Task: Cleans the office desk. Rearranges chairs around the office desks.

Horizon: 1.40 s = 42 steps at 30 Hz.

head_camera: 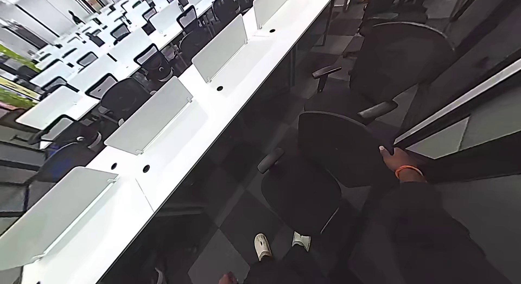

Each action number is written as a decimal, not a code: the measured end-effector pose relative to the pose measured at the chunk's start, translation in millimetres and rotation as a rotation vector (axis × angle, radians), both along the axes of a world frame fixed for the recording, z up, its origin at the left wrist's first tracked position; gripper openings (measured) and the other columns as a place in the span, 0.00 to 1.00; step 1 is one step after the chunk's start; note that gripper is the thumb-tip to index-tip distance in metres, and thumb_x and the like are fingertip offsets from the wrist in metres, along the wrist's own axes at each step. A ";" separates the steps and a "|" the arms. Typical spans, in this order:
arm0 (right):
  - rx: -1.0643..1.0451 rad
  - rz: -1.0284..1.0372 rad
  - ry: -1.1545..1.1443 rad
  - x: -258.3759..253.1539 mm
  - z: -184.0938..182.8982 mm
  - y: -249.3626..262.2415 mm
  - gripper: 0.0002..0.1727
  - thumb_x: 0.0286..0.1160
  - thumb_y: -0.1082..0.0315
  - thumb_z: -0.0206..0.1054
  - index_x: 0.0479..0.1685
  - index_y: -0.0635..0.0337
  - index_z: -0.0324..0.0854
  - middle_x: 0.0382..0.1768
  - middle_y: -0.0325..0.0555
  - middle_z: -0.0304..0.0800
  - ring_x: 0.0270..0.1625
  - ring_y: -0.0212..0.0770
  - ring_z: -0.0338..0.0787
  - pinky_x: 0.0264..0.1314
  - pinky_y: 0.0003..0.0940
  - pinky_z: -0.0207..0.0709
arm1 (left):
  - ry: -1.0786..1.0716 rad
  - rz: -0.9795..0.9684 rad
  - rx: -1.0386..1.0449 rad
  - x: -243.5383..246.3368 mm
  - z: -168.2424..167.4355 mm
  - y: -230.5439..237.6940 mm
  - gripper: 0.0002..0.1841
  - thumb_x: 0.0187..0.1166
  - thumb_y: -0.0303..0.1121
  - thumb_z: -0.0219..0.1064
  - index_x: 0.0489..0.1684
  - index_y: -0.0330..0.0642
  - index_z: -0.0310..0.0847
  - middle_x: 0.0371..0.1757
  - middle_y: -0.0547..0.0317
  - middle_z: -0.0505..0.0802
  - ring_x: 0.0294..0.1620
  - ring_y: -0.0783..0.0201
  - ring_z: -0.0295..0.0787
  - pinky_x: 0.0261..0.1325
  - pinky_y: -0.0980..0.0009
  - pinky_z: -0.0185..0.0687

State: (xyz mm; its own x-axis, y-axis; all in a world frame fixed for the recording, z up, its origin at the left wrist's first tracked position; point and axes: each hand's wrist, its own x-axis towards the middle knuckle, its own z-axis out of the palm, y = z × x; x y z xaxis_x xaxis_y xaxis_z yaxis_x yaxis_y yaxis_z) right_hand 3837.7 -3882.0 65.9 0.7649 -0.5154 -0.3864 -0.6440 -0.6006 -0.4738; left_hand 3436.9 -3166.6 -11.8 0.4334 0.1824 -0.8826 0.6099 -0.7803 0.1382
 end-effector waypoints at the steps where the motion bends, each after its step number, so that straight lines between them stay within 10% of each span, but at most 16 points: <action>1: -0.023 0.010 0.027 0.2 0.8 -0.6 0.42 0.91 0.38 0.48 0.82 0.73 0.67 0.77 0.76 0.74 0.84 0.68 0.73 0.85 0.67 0.62 | 0.006 0.002 0.002 -4.5 -1.7 -1.2 0.22 0.83 0.47 0.62 0.59 0.38 0.87 0.56 0.38 0.94 0.62 0.41 0.90 0.67 0.37 0.79; 18: -0.013 -0.398 -0.056 -157.1 6.7 101.0 0.35 0.94 0.52 0.47 0.85 0.76 0.58 0.77 0.77 0.74 0.81 0.66 0.77 0.82 0.61 0.68 | -0.075 -0.112 -0.129 30.3 -30.0 53.4 0.21 0.84 0.46 0.62 0.60 0.39 0.87 0.56 0.40 0.94 0.61 0.43 0.91 0.67 0.39 0.81; 28: 0.235 -0.624 -0.137 -320.0 -14.2 295.6 0.51 0.84 0.57 0.66 0.93 0.75 0.33 0.89 0.77 0.53 0.89 0.66 0.63 0.89 0.58 0.61 | -0.301 -0.616 -0.369 112.0 -7.2 -22.8 0.23 0.83 0.45 0.64 0.67 0.38 0.83 0.64 0.42 0.91 0.69 0.45 0.87 0.73 0.44 0.79; 31: 0.476 -0.637 -0.191 -341.1 -19.3 355.1 0.55 0.76 0.56 0.75 0.92 0.69 0.38 0.80 0.75 0.66 0.72 0.64 0.83 0.69 0.59 0.83 | -0.524 -0.806 -0.489 141.3 25.0 -89.8 0.32 0.74 0.44 0.73 0.77 0.40 0.76 0.80 0.42 0.80 0.82 0.43 0.73 0.81 0.45 0.71; 36: 0.602 -0.301 -0.181 -379.3 -7.9 362.6 0.21 0.83 0.66 0.68 0.68 0.70 0.78 0.49 0.61 0.92 0.46 0.51 0.95 0.52 0.48 0.91 | -0.695 -1.047 -0.502 165.9 63.4 -164.4 0.46 0.67 0.48 0.79 0.89 0.46 0.62 0.91 0.51 0.68 0.92 0.44 0.57 0.85 0.38 0.60; 42: 0.189 -0.368 -0.231 -384.0 14.2 305.4 0.42 0.77 0.69 0.72 0.90 0.64 0.54 0.81 0.71 0.69 0.69 0.64 0.86 0.69 0.57 0.82 | -0.750 -1.074 -0.130 191.8 63.5 -148.5 0.19 0.74 0.35 0.68 0.62 0.41 0.85 0.64 0.47 0.91 0.74 0.44 0.81 0.82 0.37 0.62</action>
State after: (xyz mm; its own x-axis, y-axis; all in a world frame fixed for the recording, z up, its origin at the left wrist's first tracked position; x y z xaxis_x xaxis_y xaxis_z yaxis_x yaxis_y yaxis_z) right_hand 3453.7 -3576.5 80.1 0.6218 -0.7050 -0.3411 -0.6628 -0.2416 -0.7088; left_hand 3628.7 -3315.1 51.7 0.6974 -0.6252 -0.3503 -0.5592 -0.7805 0.2796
